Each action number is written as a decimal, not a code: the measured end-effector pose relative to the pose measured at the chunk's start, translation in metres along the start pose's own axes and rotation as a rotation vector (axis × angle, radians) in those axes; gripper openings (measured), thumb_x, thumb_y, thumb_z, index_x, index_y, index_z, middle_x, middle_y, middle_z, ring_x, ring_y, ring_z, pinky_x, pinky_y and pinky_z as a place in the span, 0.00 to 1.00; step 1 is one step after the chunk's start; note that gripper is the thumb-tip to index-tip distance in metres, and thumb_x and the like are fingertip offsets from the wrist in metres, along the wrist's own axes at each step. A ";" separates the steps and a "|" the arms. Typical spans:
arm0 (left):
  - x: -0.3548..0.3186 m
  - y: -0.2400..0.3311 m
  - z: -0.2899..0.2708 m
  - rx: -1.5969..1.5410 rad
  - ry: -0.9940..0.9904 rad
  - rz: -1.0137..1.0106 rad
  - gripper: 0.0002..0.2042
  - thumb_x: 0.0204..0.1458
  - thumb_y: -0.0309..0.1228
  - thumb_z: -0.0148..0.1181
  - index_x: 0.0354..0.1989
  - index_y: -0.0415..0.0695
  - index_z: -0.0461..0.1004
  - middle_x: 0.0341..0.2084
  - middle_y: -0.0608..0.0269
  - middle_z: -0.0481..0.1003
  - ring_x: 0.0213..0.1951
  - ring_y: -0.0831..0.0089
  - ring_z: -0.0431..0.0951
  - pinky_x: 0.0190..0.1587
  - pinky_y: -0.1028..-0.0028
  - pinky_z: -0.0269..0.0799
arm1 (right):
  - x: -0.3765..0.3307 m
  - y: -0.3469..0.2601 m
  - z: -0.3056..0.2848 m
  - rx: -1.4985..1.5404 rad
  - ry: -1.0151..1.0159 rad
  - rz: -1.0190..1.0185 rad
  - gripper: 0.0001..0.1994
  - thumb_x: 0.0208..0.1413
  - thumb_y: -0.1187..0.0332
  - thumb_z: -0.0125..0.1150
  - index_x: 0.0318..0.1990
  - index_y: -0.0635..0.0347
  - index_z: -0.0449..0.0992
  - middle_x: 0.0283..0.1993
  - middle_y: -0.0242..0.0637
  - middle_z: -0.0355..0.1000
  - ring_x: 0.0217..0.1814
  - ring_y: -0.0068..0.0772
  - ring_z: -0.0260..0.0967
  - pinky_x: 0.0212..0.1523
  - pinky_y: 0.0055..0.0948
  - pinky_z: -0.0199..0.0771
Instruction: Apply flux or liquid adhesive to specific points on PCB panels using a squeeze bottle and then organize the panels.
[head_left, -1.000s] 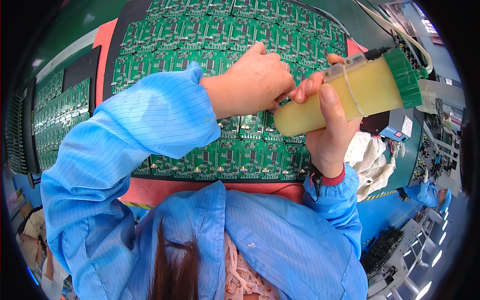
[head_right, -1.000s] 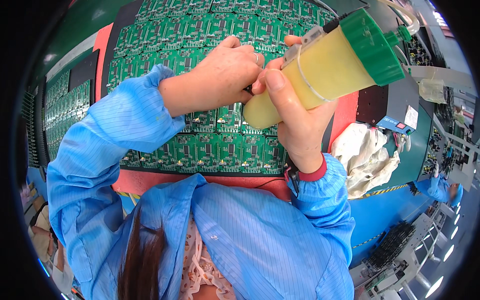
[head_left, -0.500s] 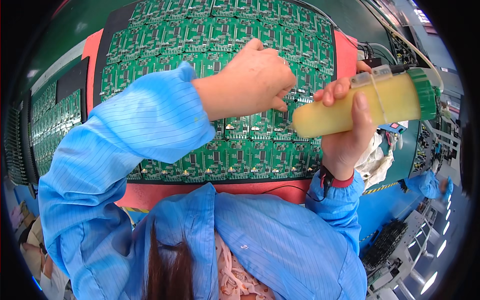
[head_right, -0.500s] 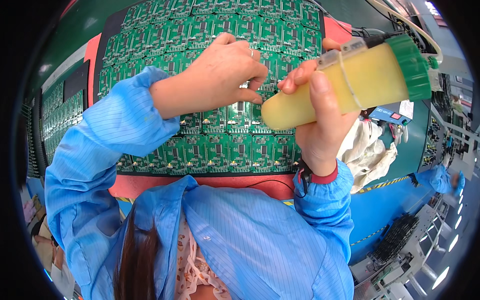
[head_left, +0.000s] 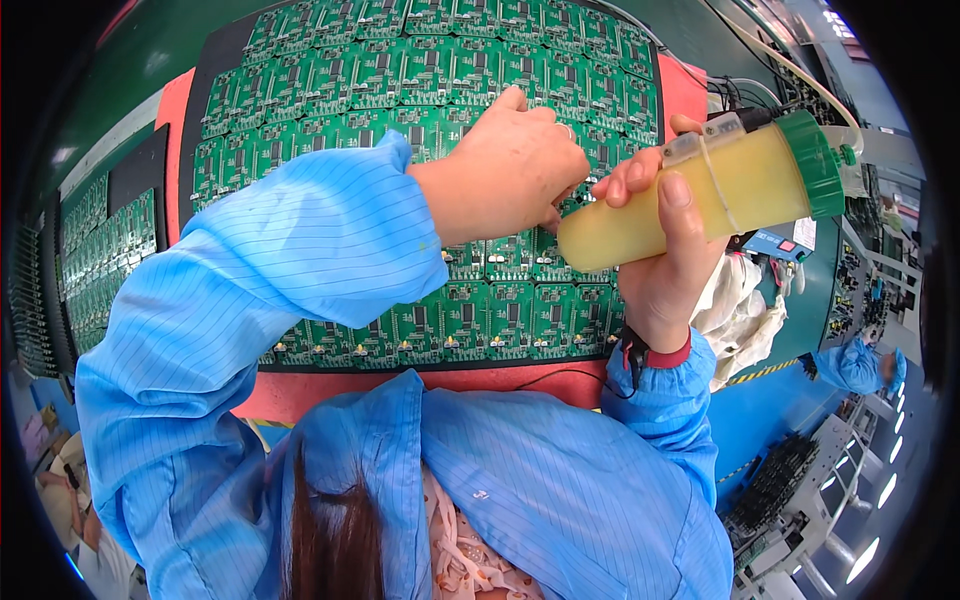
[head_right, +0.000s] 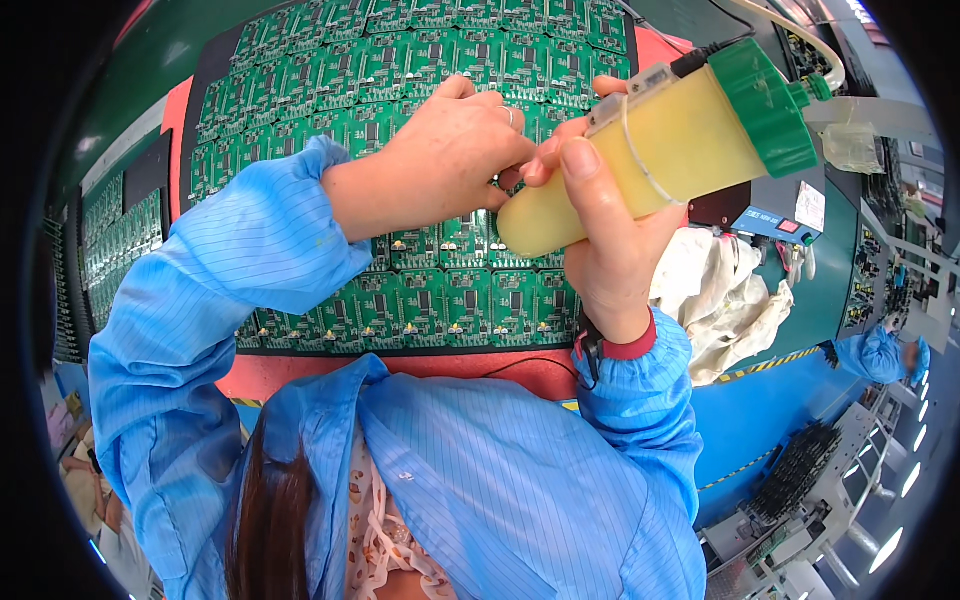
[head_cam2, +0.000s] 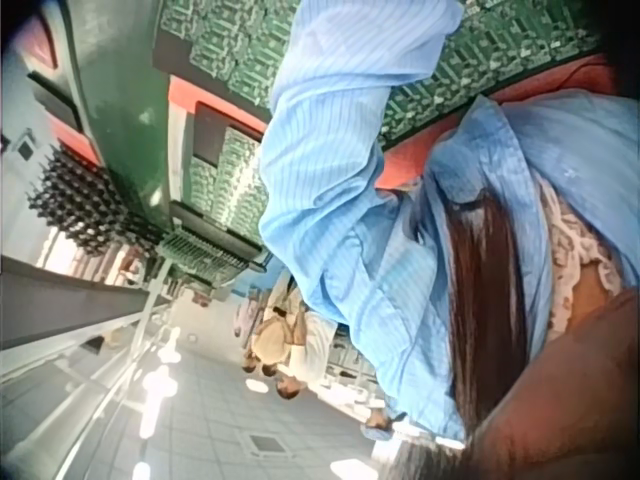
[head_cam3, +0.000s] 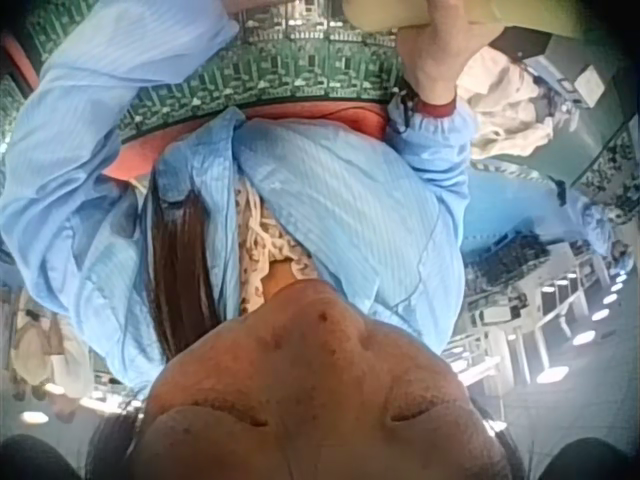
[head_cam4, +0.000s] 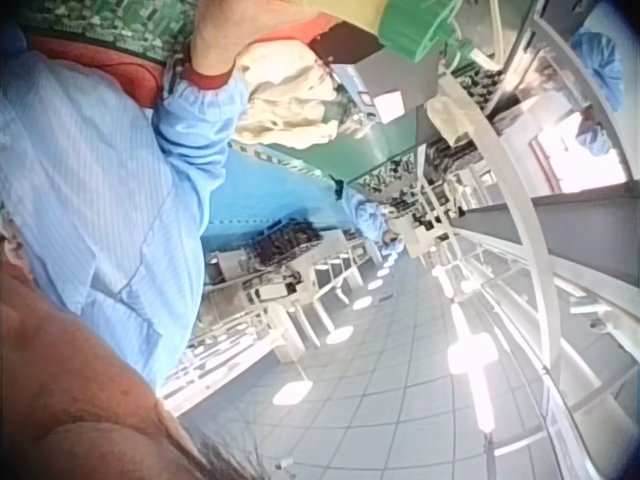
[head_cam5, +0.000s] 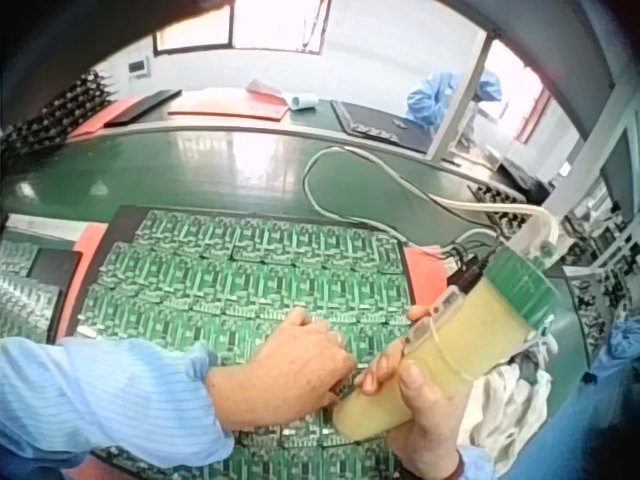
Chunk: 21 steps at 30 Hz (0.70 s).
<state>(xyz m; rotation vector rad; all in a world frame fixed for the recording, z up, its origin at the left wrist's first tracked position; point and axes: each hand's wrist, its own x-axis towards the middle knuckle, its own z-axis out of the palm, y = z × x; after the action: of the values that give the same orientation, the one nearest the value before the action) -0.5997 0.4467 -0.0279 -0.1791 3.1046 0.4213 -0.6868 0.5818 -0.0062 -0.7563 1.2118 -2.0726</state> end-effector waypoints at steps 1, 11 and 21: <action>0.000 0.000 0.000 0.001 0.000 0.000 0.08 0.35 0.34 0.71 0.23 0.55 0.76 0.27 0.69 0.75 0.38 0.66 0.73 0.48 0.64 0.60 | 0.000 0.000 0.000 0.001 0.000 0.000 0.25 0.55 0.75 0.61 0.60 0.68 0.62 0.34 0.43 0.73 0.29 0.33 0.73 0.33 0.27 0.75; 0.000 0.000 -0.002 0.026 -0.020 -0.005 0.08 0.36 0.36 0.72 0.24 0.55 0.76 0.28 0.70 0.75 0.39 0.66 0.73 0.48 0.64 0.60 | 0.001 0.001 -0.001 0.001 -0.036 0.012 0.25 0.54 0.76 0.61 0.59 0.67 0.63 0.35 0.43 0.73 0.28 0.32 0.73 0.32 0.26 0.74; -0.002 0.001 -0.004 0.002 0.004 0.021 0.10 0.36 0.37 0.73 0.24 0.54 0.75 0.27 0.70 0.74 0.39 0.68 0.72 0.50 0.65 0.60 | 0.005 -0.022 -0.019 0.074 -0.084 0.036 0.27 0.61 0.61 0.54 0.64 0.63 0.57 0.34 0.35 0.67 0.34 0.27 0.66 0.42 0.33 0.71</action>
<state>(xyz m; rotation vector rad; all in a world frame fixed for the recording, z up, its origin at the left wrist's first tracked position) -0.5982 0.4465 -0.0241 -0.1478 3.1132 0.4180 -0.7085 0.5970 0.0068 -0.7740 1.0891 -2.0240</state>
